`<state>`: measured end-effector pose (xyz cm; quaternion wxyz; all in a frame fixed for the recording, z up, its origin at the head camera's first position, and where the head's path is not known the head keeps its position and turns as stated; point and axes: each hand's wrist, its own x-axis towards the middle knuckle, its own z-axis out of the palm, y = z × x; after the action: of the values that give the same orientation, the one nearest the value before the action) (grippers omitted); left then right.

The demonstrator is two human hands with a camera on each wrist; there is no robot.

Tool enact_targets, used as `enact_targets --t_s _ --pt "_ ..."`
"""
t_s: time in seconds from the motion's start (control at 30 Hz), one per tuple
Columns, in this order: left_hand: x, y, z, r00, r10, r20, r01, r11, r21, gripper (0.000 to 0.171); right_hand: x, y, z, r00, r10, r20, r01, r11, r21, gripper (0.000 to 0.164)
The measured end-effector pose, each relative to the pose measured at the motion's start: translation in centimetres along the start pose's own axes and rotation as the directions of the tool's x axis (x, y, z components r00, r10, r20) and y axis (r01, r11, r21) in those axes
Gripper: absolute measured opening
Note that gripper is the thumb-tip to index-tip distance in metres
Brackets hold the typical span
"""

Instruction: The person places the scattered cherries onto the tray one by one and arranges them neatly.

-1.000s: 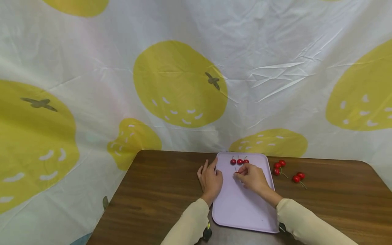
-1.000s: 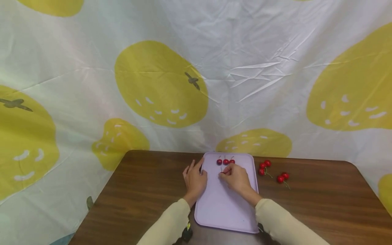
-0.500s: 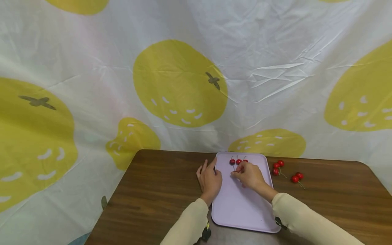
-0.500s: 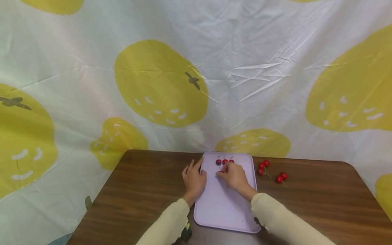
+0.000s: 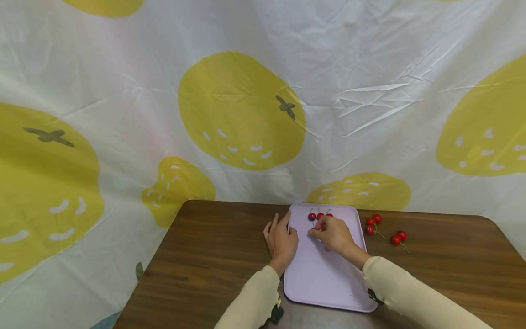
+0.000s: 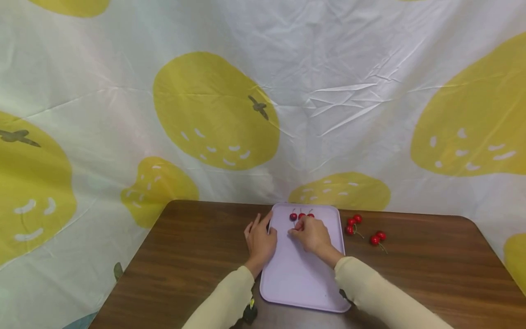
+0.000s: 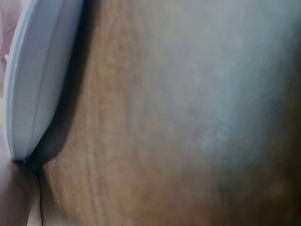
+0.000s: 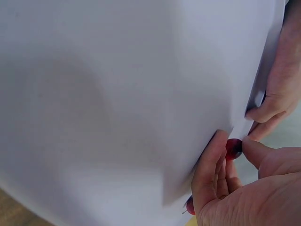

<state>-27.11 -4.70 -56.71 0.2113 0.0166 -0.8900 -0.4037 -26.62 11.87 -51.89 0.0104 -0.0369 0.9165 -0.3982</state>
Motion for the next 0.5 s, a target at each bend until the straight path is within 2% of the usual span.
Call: enact_targets --t_s 0.3,0.5 --pt "0.2 0.0 0.0 1.000 -0.007 0.008 0.007 1.000 -0.001 0.048 0.0 0.1 -0.1 1.000 0.009 -0.001 -0.009 1.000 0.009 0.028" --pt "0.1 -0.2 0.4 1.000 -0.006 0.001 0.006 1.000 -0.012 0.048 -1.6 0.8 -1.2 0.999 -0.023 -0.030 0.024 0.998 0.055 0.026"
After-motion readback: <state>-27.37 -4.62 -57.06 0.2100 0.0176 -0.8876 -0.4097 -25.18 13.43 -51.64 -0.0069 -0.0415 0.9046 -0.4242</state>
